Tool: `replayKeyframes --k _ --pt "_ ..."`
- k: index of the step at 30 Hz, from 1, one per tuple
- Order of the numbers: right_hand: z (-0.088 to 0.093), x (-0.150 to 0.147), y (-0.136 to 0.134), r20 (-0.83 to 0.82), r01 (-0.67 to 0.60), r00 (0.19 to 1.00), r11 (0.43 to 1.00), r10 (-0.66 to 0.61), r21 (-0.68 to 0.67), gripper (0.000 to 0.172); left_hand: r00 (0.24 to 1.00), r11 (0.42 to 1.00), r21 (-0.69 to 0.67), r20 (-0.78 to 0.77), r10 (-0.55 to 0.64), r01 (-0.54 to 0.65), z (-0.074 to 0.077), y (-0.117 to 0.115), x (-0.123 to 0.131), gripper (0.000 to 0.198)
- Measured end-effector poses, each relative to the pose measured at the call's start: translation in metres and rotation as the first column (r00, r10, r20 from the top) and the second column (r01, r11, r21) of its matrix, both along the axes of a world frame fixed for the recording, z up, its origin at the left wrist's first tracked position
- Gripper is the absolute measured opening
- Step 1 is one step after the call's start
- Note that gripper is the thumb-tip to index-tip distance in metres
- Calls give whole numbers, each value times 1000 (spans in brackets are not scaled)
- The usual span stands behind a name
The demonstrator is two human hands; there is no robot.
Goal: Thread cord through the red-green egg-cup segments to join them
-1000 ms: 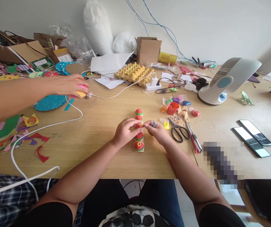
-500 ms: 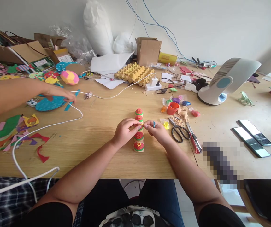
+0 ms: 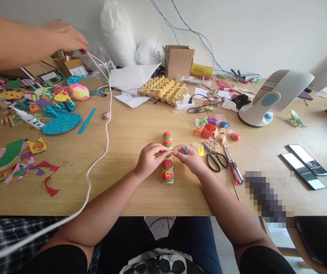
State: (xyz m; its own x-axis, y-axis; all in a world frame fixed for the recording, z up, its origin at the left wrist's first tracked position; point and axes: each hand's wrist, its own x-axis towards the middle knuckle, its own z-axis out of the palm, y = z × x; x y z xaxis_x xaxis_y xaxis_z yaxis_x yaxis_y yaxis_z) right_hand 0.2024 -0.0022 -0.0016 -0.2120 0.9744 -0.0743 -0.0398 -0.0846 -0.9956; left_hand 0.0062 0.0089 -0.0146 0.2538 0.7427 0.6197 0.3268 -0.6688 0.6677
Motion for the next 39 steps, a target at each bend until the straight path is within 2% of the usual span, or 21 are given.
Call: replayKeyframes --k 4,10,18,24,31,39 --pt "0 0 0 -18 1 1000 1000 -1 -4 46 1000 1000 -27 21 -9 9 0 -1 1 9" --pt "2 0 0 -18 11 1000 1000 -11 -3 45 1000 1000 -12 7 10 -10 1 -1 0 25" --pt "1 -1 -2 23 -17 1000 1000 18 -4 48 995 990 139 -102 8 6 2 2 -2 10" --pt "4 0 -2 8 -45 999 999 45 -13 50 995 987 157 -96 33 -18 3 1 -2 7" --pt "3 1 -1 -29 1 1000 1000 -1 -9 47 995 985 168 -91 40 -25 6 0 0 11" --pt "3 1 -1 2 -21 1000 1000 21 -5 47 993 980 197 -118 1 23 5 0 0 11"
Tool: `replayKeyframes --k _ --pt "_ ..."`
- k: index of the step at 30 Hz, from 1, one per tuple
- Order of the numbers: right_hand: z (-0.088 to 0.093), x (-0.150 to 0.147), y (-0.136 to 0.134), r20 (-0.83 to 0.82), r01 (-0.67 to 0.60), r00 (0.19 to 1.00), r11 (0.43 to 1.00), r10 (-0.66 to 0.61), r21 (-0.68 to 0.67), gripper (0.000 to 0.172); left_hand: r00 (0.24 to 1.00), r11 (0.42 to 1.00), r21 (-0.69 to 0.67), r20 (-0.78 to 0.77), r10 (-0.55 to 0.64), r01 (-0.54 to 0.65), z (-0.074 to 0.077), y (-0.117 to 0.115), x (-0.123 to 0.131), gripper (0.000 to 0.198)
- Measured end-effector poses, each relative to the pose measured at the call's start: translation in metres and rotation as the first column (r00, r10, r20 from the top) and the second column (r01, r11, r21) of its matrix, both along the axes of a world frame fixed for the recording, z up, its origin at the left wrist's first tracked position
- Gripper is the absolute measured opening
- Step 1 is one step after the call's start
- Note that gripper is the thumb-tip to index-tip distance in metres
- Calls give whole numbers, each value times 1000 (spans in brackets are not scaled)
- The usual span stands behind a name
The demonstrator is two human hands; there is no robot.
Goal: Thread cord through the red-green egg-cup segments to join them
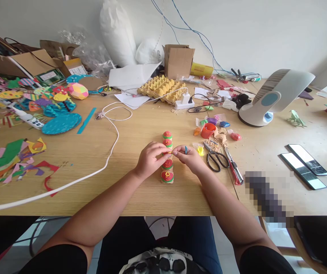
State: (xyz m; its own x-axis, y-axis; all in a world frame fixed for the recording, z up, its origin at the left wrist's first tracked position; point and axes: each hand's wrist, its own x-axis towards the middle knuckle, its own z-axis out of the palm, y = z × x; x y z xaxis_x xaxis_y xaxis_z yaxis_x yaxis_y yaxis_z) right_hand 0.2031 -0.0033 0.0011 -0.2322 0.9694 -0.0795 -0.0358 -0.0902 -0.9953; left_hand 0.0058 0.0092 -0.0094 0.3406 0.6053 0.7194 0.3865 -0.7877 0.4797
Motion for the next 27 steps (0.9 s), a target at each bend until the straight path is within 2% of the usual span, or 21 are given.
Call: replayKeyframes --k 6,12,17,22,25,27 --pt "1 0 -1 8 5 1000 1000 -5 -5 49 1000 1000 -16 16 -1 2 0 -1 0 9" --pt "0 1 0 -35 25 999 999 -26 -27 48 999 988 -151 49 -5 13 0 -2 -1 24" --pt "-1 2 1 -108 72 991 995 -79 -72 46 981 946 -319 194 16 48 1 -2 0 19" --pt "-1 2 0 -121 54 991 996 -63 -76 46 973 889 -442 233 -11 116 -1 -2 3 22" --pt "0 1 0 -88 32 995 998 -36 -52 48 969 862 -483 243 -38 155 -4 -3 3 28" --pt "0 1 0 -50 14 999 999 -16 -31 48 972 868 -473 232 -45 153 -5 -3 3 29"
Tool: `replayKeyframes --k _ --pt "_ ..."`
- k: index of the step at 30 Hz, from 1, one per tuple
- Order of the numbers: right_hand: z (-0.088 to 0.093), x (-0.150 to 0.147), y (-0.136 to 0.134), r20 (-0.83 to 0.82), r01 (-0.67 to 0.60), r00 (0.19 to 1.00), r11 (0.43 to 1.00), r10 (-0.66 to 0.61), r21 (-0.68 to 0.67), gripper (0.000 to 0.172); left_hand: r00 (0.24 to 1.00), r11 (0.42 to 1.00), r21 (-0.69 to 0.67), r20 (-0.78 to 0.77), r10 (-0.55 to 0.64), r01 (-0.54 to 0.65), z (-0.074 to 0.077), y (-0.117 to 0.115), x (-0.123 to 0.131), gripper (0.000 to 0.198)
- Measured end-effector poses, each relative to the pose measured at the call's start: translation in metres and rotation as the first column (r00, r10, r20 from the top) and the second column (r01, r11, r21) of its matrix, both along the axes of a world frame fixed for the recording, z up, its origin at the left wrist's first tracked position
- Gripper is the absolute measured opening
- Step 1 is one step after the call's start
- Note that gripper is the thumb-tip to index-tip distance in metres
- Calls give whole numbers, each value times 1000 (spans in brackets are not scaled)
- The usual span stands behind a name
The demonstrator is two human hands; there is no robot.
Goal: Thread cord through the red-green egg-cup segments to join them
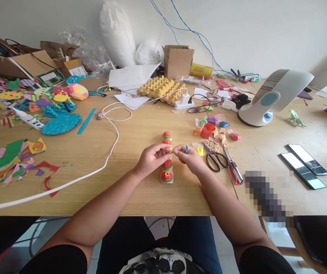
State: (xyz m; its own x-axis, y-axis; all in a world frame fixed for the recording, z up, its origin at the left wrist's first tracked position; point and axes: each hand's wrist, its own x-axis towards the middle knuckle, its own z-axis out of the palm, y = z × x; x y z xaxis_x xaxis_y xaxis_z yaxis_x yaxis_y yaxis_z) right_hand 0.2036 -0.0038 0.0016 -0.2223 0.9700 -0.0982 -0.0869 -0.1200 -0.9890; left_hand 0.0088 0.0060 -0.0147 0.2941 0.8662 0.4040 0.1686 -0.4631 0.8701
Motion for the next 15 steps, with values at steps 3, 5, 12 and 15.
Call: replayKeyframes --k 3,5,12,15 --pt "0 -1 -1 47 -14 999 1000 13 18 49 999 998 57 -51 13 -10 -1 -1 0 24" --pt "0 -2 -1 59 -13 998 1000 11 28 50 998 997 75 -67 18 -13 -1 -1 0 21" --pt "1 -1 -1 47 50 998 998 -52 42 51 997 995 -94 72 31 -24 0 0 1 22" --pt "0 -1 0 63 64 996 997 -67 51 50 987 978 -210 155 44 -10 -1 2 0 25"
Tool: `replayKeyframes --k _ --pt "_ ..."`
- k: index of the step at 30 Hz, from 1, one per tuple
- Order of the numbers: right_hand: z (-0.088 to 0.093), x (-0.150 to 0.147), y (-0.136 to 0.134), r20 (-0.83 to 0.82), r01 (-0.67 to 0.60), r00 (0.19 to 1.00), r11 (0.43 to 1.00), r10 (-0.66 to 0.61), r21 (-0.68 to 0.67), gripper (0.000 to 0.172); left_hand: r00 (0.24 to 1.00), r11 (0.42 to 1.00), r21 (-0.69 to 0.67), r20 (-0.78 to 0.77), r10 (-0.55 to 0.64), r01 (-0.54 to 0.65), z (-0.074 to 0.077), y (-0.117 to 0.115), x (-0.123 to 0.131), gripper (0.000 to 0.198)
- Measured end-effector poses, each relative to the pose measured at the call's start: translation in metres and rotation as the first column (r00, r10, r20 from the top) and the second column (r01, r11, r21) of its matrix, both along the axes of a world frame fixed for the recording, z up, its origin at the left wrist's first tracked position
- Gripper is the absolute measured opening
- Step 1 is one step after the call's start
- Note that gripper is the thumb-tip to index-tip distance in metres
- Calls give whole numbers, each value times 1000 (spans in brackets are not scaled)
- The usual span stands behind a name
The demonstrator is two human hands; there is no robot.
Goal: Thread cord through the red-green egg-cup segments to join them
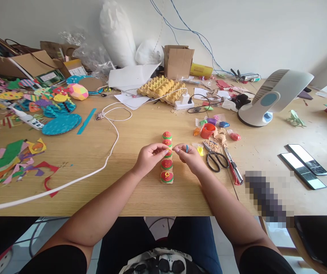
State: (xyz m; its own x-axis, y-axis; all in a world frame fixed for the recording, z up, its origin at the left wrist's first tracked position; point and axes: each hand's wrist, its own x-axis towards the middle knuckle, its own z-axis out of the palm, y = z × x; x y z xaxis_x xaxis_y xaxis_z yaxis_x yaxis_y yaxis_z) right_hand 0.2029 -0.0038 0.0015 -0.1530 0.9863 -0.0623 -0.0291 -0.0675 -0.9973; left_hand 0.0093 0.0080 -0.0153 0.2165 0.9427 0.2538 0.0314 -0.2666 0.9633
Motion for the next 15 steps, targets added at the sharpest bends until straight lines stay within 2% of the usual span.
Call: replayKeyframes --k 4,8,15 --pt "-1 -3 -3 94 -51 995 997 46 50 49 997 997 -70 70 -10 15 -3 3 -1 28" --pt "1 -7 -7 159 -25 987 994 8 107 43 995 994 -96 97 -37 47 -3 3 0 28" --pt "-1 -4 -5 136 -12 991 994 -3 108 40 995 991 -111 71 -68 75 -7 3 -1 29"
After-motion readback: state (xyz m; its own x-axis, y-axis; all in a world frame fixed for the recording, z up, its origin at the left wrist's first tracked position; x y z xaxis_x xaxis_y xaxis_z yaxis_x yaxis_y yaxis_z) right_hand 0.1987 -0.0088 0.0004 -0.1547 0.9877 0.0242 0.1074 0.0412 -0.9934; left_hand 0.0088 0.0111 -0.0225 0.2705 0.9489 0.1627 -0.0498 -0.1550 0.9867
